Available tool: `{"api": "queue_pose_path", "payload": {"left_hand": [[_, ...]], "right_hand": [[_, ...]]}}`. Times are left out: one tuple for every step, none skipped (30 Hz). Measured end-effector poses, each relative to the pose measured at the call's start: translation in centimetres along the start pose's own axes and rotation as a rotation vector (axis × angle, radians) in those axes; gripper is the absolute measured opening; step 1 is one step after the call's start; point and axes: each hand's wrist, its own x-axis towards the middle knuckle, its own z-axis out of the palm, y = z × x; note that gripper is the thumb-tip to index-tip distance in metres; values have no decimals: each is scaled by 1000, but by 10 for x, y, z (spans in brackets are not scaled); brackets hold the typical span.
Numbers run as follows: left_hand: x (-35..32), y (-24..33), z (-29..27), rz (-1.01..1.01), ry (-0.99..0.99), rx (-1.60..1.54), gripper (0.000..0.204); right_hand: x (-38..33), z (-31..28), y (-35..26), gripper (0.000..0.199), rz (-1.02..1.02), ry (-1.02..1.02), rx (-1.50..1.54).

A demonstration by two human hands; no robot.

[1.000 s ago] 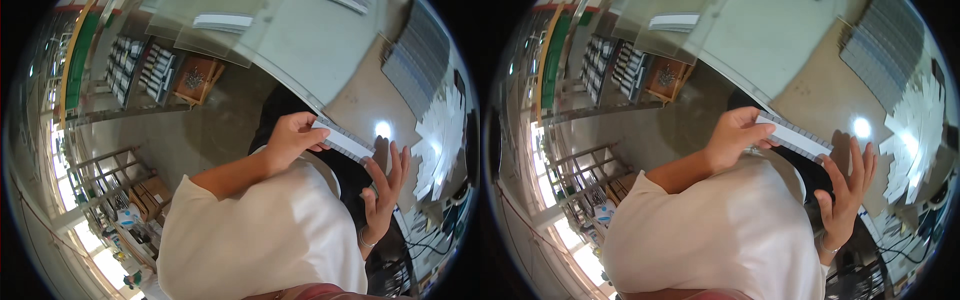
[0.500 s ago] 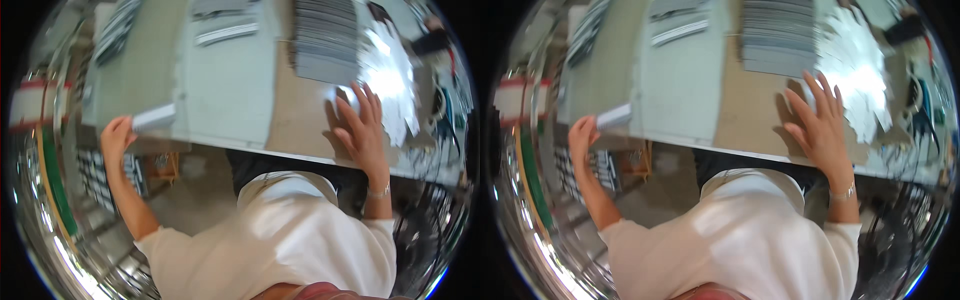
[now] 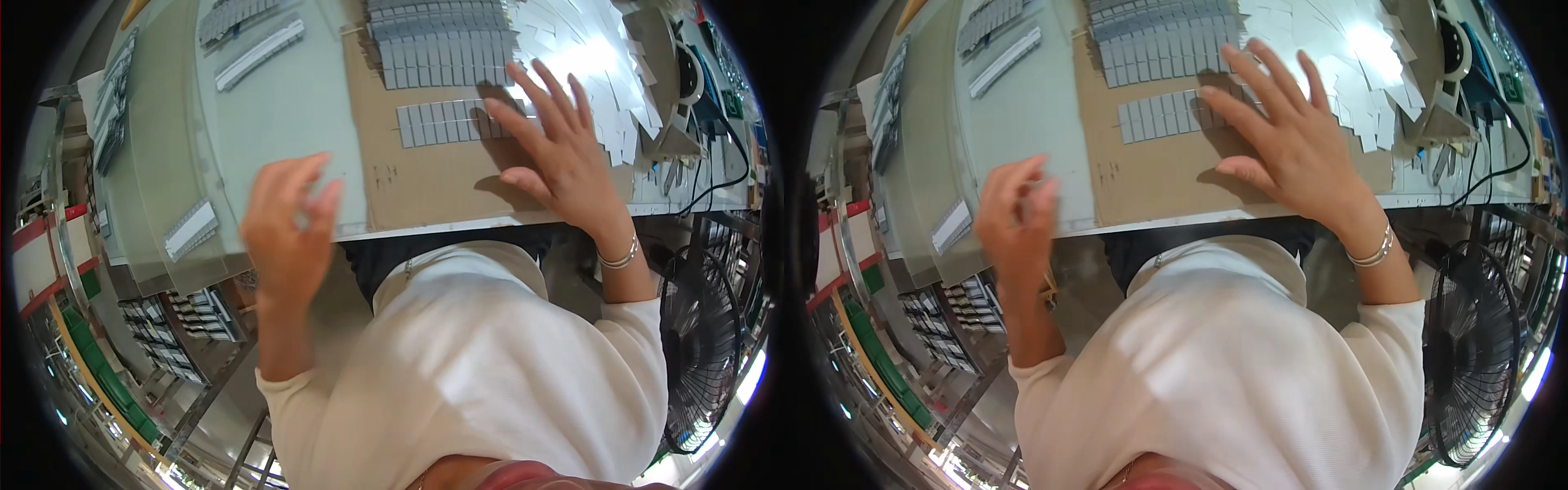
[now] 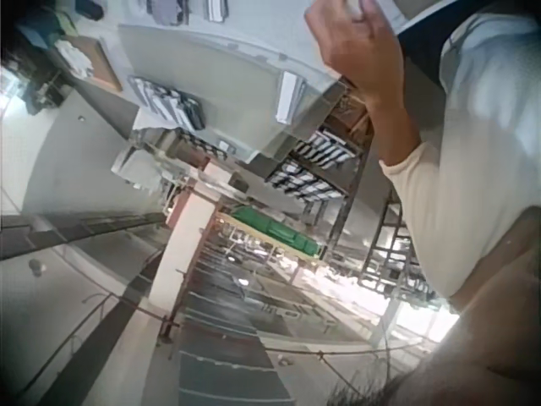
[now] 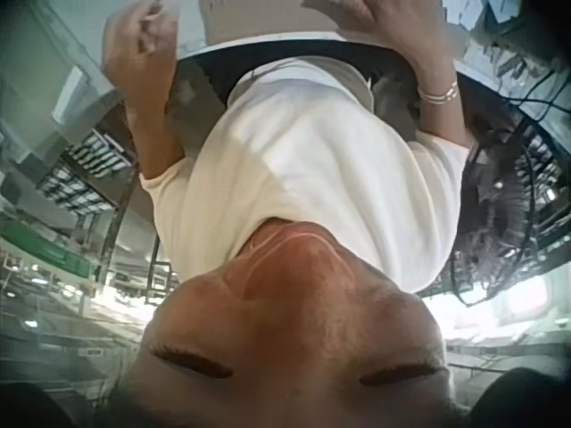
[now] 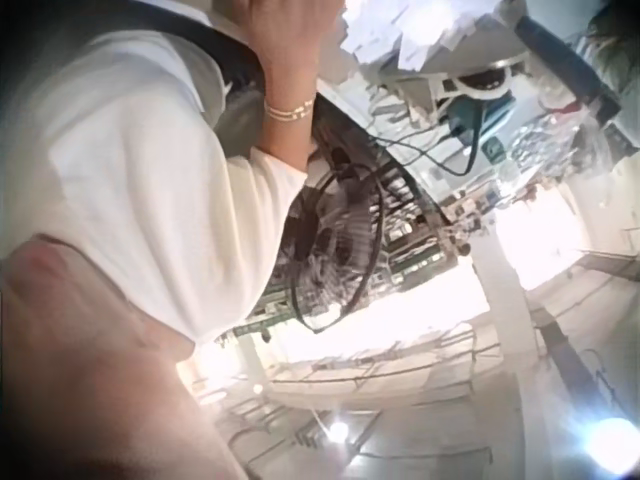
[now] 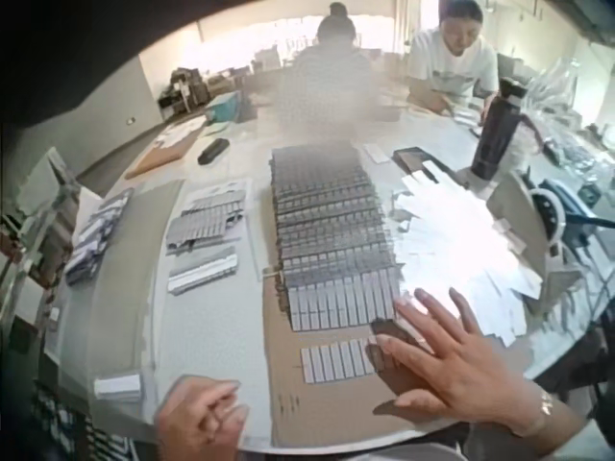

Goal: The person applies adhesive tape strips onto rows of metal pin components on a table, trims components with a knife, and places the taped strips onto glass panels.

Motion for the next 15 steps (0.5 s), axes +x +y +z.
{"api": "queue_pose_path", "payload": {"left_hand": [[1, 12, 15, 71, -42, -63, 25], [2, 17, 28, 211, -67, -4, 28], [4, 22, 43, 363, -94, 45, 31], [8, 30, 54, 414, -126, 16, 31], [11, 37, 63, 464, -156, -13, 31], [9, 44, 69, 492, -186, 52, 40], [7, 48, 72, 496, -185, 47, 40], [4, 50, 75, 505, -221, 106, 44], [3, 49, 76, 521, -257, 168, 48], [-1, 50, 77, 528, -253, 168, 48], [-7, 51, 76, 523, -244, 198, 49], [-10, 51, 77, 522, -222, 227, 50], [-16, 54, 77, 503, -232, 250, 51], [-18, 55, 77, 508, -217, 244, 51], [-23, 56, 74, 477, -251, 238, 48]], "right_hand": [[-7, -4, 4, 65, 31, 29, -4], [-12, -9, 10, 57, 60, 107, -37], [-22, -7, 18, 55, 121, 165, -61], [-29, -3, 30, 53, 179, 214, -81], [-36, -1, 38, 54, 213, 233, -67], [-44, -1, 39, 54, 218, 233, -74], [-51, -3, 39, 54, 244, 204, -79], [-58, -5, 39, 54, 267, 173, -82], [-62, -7, 35, 54, 269, 128, -103], [-69, -8, 32, 54, 274, 100, -101], [-75, -8, 29, 55, 277, 72, -98], [-80, -8, 26, 53, 277, 81, -62], [-86, -9, 24, 52, 272, 100, -46], [-88, -9, 24, 50, 265, 118, -29], [-86, -7, 24, 46, 246, 172, 0]]}}
